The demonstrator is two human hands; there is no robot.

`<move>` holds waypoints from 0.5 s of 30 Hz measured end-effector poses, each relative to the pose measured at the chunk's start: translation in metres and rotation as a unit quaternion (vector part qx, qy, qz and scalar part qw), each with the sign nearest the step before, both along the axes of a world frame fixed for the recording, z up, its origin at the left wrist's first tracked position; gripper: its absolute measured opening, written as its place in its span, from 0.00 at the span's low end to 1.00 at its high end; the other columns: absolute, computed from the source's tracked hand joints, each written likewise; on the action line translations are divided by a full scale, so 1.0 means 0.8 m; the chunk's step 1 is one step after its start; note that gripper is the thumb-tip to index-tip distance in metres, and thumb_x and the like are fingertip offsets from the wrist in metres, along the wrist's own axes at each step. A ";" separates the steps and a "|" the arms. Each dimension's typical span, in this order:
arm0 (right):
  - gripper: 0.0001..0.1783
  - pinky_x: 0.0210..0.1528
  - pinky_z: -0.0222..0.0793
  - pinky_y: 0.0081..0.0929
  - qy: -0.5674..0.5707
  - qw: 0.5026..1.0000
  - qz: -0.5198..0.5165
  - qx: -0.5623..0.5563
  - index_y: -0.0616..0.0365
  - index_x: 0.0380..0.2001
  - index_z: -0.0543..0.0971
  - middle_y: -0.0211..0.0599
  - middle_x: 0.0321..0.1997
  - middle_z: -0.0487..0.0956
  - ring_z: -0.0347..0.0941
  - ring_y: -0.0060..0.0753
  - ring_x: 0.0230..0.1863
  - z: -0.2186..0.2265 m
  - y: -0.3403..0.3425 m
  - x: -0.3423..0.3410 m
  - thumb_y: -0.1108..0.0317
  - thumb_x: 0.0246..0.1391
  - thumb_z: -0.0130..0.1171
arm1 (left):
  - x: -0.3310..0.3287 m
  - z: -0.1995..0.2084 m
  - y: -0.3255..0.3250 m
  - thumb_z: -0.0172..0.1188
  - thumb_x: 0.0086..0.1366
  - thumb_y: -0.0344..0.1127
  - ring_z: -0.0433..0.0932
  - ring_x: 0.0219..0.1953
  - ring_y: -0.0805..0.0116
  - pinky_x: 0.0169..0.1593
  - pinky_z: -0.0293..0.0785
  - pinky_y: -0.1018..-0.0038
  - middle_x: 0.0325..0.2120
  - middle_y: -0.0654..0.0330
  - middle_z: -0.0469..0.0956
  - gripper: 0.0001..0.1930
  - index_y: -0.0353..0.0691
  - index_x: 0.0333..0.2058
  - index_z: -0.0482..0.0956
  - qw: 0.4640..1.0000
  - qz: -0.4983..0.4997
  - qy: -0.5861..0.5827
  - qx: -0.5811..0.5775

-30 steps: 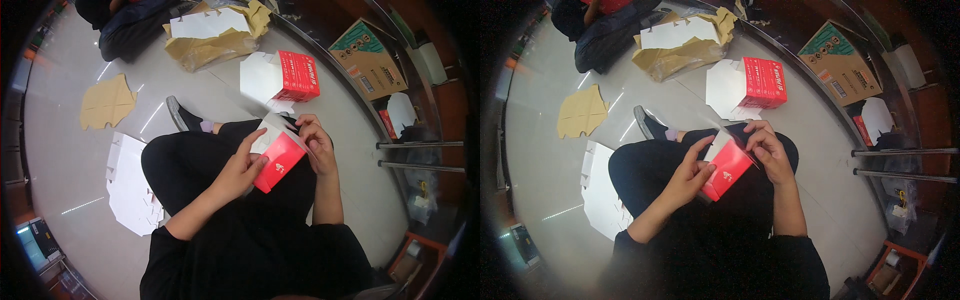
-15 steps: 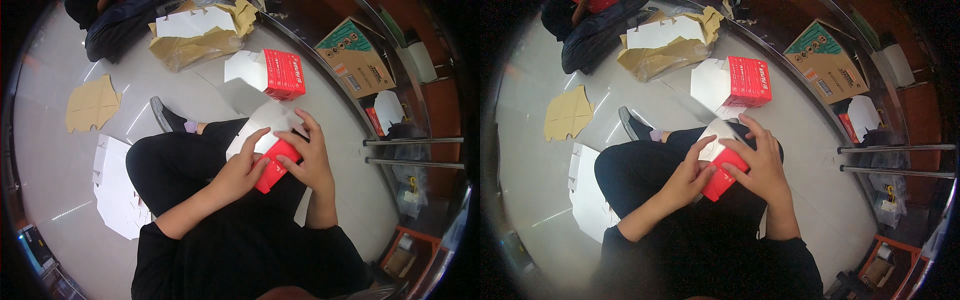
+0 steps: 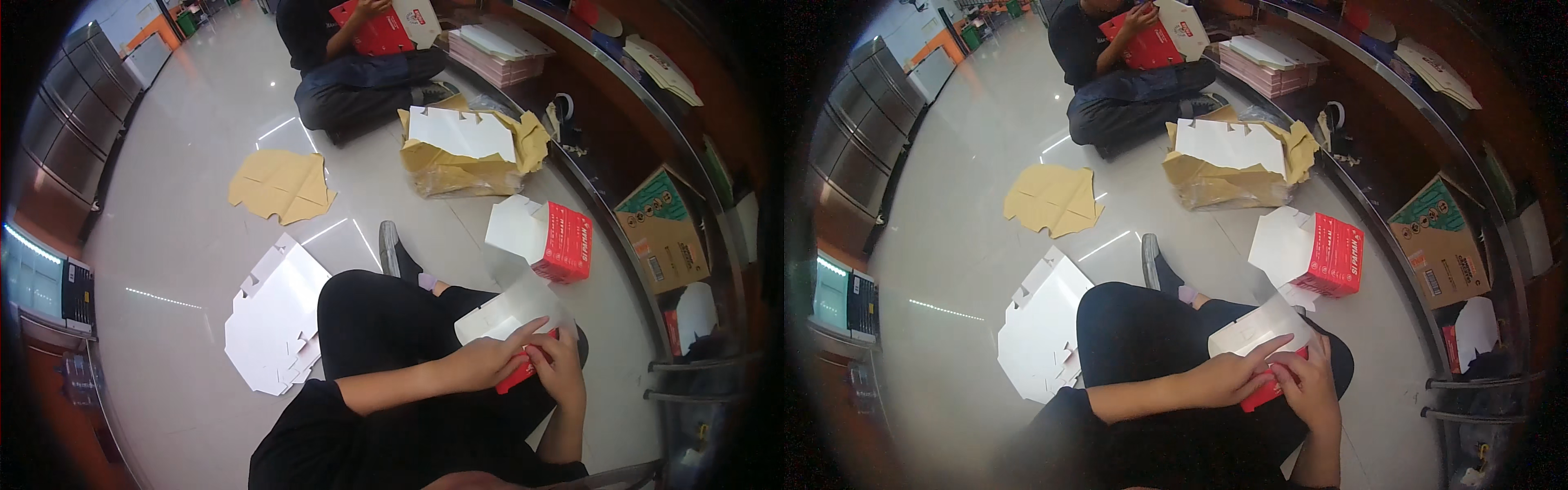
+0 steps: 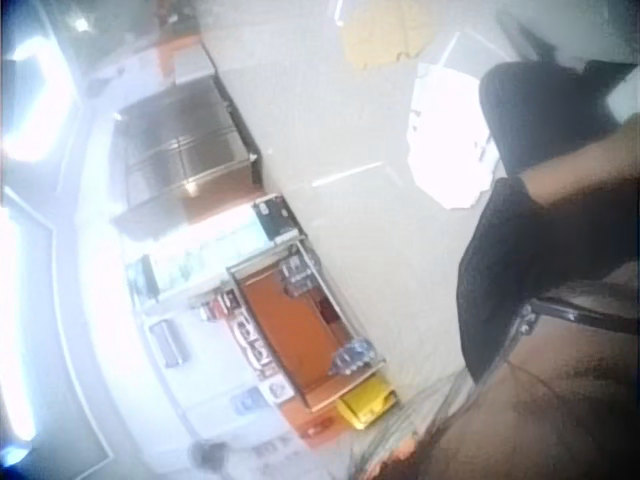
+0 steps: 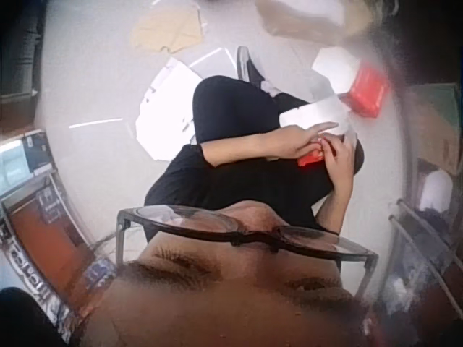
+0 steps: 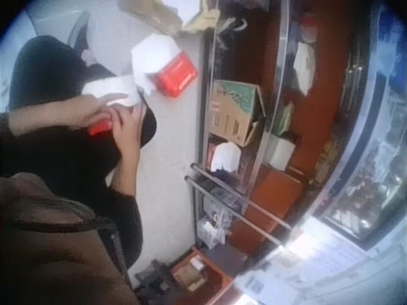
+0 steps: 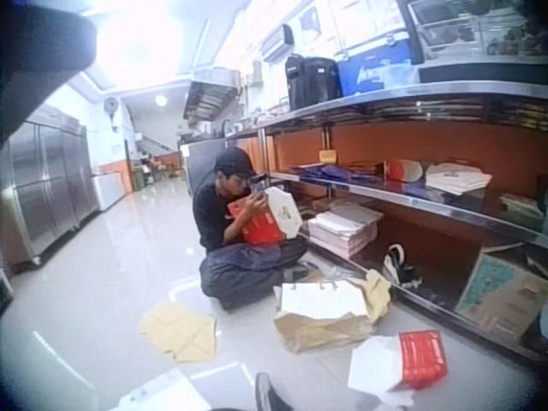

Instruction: The person sits on the floor and assembles red and white cardboard boxes by folding the flat pieces into shape and inserting smaller red inserts. The person repeatedly picks up flat pieces, folds them, and stacks the finished boxes.

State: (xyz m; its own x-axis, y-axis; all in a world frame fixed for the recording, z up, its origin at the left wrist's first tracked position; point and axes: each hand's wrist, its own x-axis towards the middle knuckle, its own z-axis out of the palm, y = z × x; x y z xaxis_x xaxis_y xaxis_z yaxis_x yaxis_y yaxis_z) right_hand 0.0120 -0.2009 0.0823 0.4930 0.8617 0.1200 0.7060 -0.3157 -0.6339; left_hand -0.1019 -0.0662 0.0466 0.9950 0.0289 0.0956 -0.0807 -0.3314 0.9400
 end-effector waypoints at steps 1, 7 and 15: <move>0.06 0.34 0.61 0.31 -0.020 0.999 0.023 0.017 0.58 0.26 0.77 0.42 0.26 0.70 0.65 0.42 0.32 0.000 0.003 0.001 0.68 0.43 0.58 | -0.003 0.005 0.005 0.48 0.62 0.35 0.74 0.21 0.48 0.28 0.69 0.61 0.16 0.48 0.73 0.34 0.44 0.61 0.39 1.000 0.002 -0.004 0.007; 0.10 0.43 0.61 0.34 0.068 0.994 -0.089 0.010 0.58 0.27 0.75 0.47 0.35 0.71 0.65 0.44 0.40 0.009 -0.020 0.026 0.63 0.45 0.58 | -0.018 0.039 0.053 0.63 0.51 0.39 0.75 0.30 0.61 0.39 0.67 0.70 0.24 0.60 0.76 0.38 0.43 0.58 0.54 0.999 -0.015 -0.046 -0.019; 0.18 0.56 0.56 0.32 0.048 0.977 0.204 0.046 0.50 0.42 0.77 0.45 0.57 0.62 0.60 0.39 0.57 0.016 0.038 0.059 0.61 0.45 0.59 | -0.110 0.042 0.156 0.58 0.47 0.23 0.73 0.31 0.59 0.38 0.67 0.68 0.26 0.58 0.75 0.10 0.39 0.31 0.76 0.959 0.126 -0.159 0.200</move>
State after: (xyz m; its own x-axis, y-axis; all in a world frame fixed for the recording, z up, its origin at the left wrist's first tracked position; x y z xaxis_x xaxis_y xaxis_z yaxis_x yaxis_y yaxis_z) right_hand 0.0595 -0.1708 0.0954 0.1241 0.9765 0.1762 0.6973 0.0405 -0.7156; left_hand -0.1901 0.0583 0.0799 0.8797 0.1620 0.4471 -0.2130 -0.7063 0.6751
